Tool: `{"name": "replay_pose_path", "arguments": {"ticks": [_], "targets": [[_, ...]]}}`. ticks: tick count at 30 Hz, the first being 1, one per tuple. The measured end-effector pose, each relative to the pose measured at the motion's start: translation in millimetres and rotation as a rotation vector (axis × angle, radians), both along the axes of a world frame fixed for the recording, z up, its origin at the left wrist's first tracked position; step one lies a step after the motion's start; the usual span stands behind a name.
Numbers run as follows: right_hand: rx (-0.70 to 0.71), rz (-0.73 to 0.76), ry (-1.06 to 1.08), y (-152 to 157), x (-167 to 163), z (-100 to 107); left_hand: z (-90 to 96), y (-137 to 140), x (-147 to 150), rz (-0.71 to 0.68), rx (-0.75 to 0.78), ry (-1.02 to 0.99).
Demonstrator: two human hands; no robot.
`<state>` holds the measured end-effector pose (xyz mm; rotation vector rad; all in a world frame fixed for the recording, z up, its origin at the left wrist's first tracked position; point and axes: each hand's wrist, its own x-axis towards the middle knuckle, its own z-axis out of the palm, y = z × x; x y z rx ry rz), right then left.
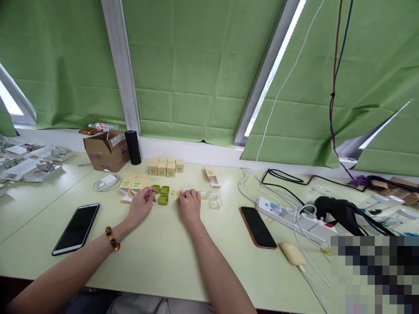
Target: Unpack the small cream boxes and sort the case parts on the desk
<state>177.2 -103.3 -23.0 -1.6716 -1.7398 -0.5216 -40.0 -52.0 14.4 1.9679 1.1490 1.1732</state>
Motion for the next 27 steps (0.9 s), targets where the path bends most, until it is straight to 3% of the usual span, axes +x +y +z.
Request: {"name": "replay_pose_path", "arguments": {"ticks": [7, 14, 17, 23, 27], "targets": [[0.174, -0.023, 0.228, -11.2, 16.8, 6.4, -0.6, 0.9, -1.5, 0.0, 0.002, -0.001], [0.37, -0.243, 0.487, -17.6, 48.7, 11.1, -0.2, 0.8, -1.7, 0.003, 0.02, 0.004], [0.314, -0.24, 0.435, -20.8, 48.0, 13.0, -0.3, 1.3, -1.7, 0.017, 0.013, 0.015], [0.01, -0.114, 0.086, -27.9, 35.5, 15.4, -0.5, 1.8, -1.9, 0.008, 0.012, 0.014], [-0.05, -0.123, 0.014, -27.5, 36.7, 13.0, -1.4, 1.7, -2.2, -0.005, 0.0, 0.019]]}}
